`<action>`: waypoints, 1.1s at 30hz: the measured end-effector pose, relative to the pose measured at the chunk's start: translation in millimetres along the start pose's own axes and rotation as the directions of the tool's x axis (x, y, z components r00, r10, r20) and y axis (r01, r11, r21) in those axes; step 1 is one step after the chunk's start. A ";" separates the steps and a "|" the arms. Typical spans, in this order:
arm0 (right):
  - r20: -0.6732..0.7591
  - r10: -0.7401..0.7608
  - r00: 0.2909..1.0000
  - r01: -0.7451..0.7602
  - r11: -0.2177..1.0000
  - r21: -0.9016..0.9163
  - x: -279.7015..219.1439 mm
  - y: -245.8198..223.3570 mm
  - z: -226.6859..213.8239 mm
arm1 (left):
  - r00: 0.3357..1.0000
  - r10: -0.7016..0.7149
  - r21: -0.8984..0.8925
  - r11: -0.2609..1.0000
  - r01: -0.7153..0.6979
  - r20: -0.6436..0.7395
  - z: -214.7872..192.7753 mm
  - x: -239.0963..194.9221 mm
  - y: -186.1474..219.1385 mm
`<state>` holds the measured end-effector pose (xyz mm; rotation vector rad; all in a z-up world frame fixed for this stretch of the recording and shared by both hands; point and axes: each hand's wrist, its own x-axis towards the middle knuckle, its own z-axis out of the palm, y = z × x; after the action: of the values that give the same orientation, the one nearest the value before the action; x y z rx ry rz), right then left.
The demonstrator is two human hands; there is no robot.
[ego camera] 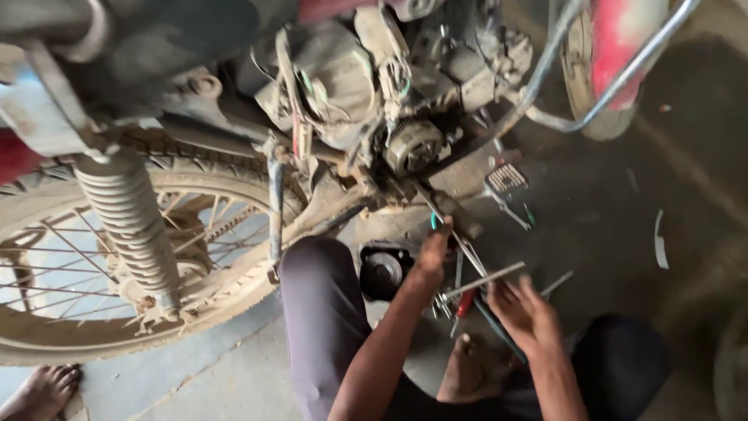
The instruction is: The person sits on the floor beside a motorcycle and works on the engine's clutch area. They use a T-handle socket wrench to loosen and tighten a bolt, reposition the wrench repeatedly, and handle pliers and other hand tools from the floor while adjusting engine components.
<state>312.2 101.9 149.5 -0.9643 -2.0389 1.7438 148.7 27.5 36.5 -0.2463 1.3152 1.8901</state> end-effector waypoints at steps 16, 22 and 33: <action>0.223 -0.686 0.693 0.702 0.571 -0.425 -30.5 -59.2 16.8 | 0.985 -0.089 -0.102 0.989 0.105 0.148 -5.5 8.2 5.8; 0.011 0.179 0.984 -0.175 0.949 0.263 -41.2 24.2 -5.1 | 0.992 -0.076 -0.018 0.997 0.078 0.102 -1.3 2.6 15.1; 0.263 0.071 0.962 -0.203 0.830 0.520 -0.9 38.5 18.7 | 0.971 -0.094 -0.069 0.991 0.111 0.218 -9.4 -3.4 18.9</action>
<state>312.9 88.8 108.8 -0.7576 -1.4540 2.4281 135.1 15.2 47.5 -0.1439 1.0635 1.8284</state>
